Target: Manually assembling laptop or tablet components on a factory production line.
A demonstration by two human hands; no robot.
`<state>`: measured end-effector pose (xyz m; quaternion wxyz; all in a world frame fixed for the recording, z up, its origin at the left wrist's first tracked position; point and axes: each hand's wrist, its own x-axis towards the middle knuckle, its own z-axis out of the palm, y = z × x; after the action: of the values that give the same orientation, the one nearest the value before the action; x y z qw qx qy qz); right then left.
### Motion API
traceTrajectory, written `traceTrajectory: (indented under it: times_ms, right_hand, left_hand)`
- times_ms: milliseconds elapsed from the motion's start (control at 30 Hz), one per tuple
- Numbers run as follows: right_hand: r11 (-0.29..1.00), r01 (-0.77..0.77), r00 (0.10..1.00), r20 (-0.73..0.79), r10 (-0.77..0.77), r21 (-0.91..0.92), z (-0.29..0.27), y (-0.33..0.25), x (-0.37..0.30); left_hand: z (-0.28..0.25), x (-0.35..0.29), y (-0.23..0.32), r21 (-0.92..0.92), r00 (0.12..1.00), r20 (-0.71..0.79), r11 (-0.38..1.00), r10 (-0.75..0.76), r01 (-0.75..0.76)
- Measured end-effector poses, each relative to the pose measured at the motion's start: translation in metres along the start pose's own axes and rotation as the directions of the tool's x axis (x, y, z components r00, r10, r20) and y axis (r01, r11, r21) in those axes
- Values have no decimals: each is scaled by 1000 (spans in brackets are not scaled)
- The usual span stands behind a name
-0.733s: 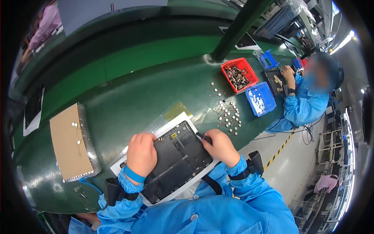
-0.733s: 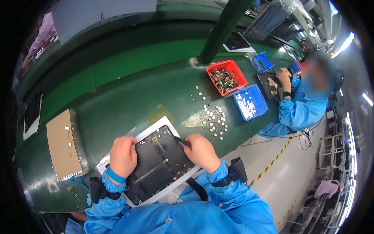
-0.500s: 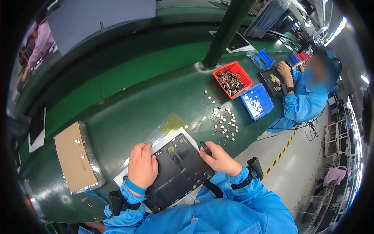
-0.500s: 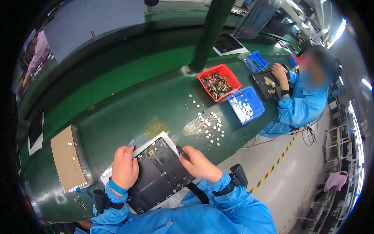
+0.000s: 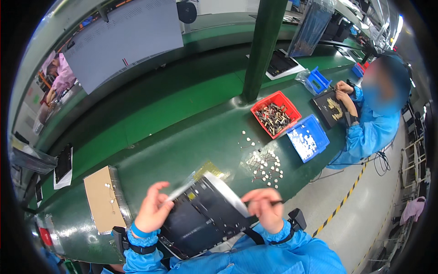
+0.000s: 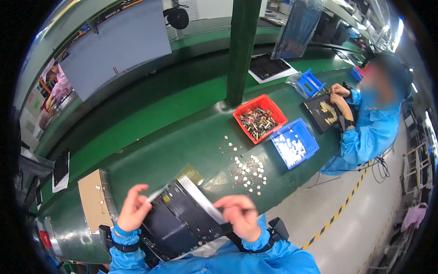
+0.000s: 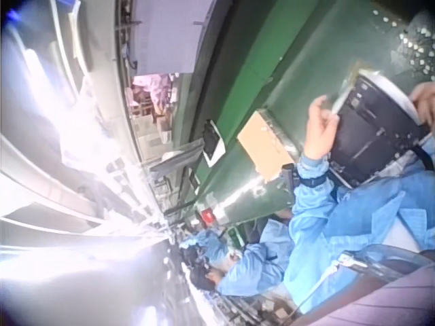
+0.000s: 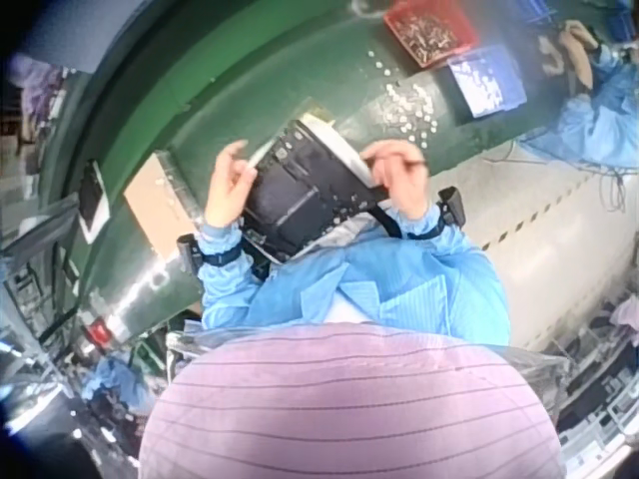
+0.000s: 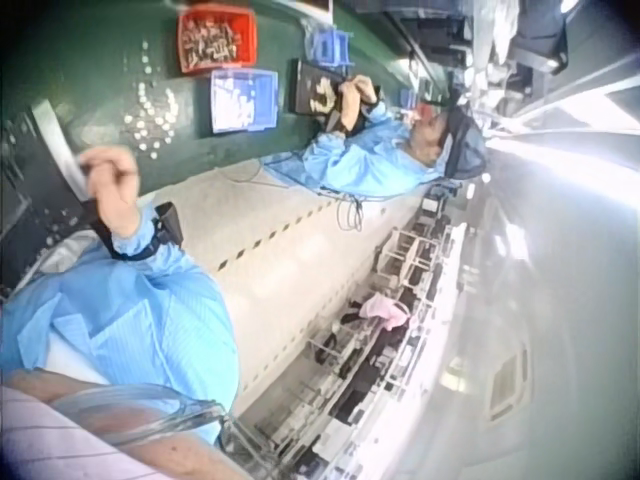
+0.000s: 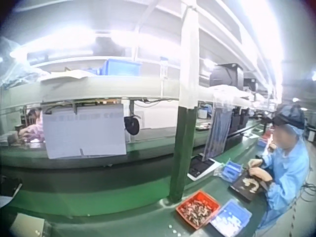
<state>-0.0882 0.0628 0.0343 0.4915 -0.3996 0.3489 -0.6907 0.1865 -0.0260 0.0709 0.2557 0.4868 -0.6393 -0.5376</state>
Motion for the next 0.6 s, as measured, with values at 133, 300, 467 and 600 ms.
traceTrajectory:
  times_ms: [133,300,467,600]
  right_hand:
    - [613,652,657,-70,-750,-446,-16,15,24]
    - [796,343,937,123,-327,-499,-25,28,1]
    - [777,304,953,164,-256,-551,-21,37,16]
    - [827,201,978,152,-142,-525,-18,50,14]
  left_hand:
    - [-26,46,10,-203,873,-486,967,39,-156]
    - [-79,168,-21,-543,623,-764,687,-166,-483]
    - [-100,243,-31,-602,275,-790,609,-548,-516]
    - [-109,261,-64,-470,121,-882,830,-456,-301]
